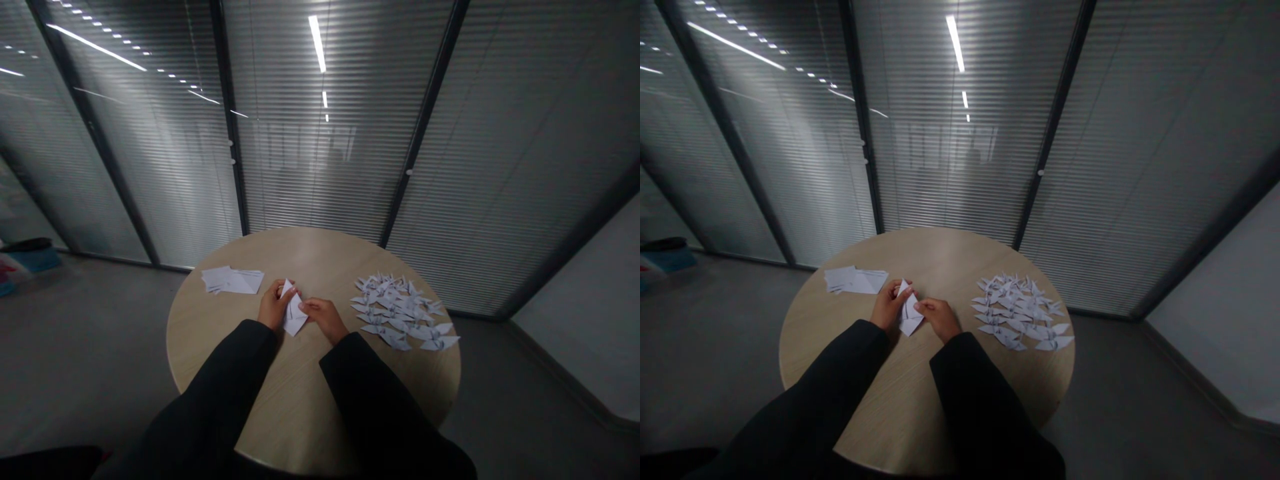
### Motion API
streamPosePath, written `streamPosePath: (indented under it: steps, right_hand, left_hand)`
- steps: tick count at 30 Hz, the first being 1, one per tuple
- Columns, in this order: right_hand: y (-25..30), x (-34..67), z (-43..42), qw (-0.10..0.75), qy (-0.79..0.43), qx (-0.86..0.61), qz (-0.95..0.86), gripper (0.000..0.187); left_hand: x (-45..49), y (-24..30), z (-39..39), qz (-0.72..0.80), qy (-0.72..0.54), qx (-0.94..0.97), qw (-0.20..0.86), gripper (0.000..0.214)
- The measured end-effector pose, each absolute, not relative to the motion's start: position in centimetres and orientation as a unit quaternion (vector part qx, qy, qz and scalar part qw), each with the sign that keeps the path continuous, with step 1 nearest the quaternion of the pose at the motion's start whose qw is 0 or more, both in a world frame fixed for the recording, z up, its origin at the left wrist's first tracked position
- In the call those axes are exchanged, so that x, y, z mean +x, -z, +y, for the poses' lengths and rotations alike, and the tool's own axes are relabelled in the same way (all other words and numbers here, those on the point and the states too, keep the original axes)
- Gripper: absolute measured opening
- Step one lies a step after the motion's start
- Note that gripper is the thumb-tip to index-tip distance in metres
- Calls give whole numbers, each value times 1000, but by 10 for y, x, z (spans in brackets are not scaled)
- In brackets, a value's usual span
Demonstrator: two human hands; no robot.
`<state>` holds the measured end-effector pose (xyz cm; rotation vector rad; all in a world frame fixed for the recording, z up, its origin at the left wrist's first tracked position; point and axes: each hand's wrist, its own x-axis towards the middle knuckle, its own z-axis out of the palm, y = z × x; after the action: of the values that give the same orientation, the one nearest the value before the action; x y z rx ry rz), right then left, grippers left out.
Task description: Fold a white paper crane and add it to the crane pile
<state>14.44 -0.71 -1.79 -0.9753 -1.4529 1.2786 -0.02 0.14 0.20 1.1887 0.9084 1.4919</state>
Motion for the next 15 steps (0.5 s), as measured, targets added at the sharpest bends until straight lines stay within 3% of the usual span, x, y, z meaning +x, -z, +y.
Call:
streamPosePath:
  steps: [6, 12, 15]
  right_hand:
    - [16, 144, -9, 483, -517, -398, -584, 33]
    - [16, 149, -5, 544, -489, -441, -520, 33]
    - [17, 153, -3, 574, -469, -448, -500, 30]
  left_hand:
    - [-1, 1, 0, 401, -623, 495, 453, 30]
    - [0, 5, 5, 386, -583, 530, 480, 55]
    - [0, 7, 8, 366, -562, 545, 503, 55]
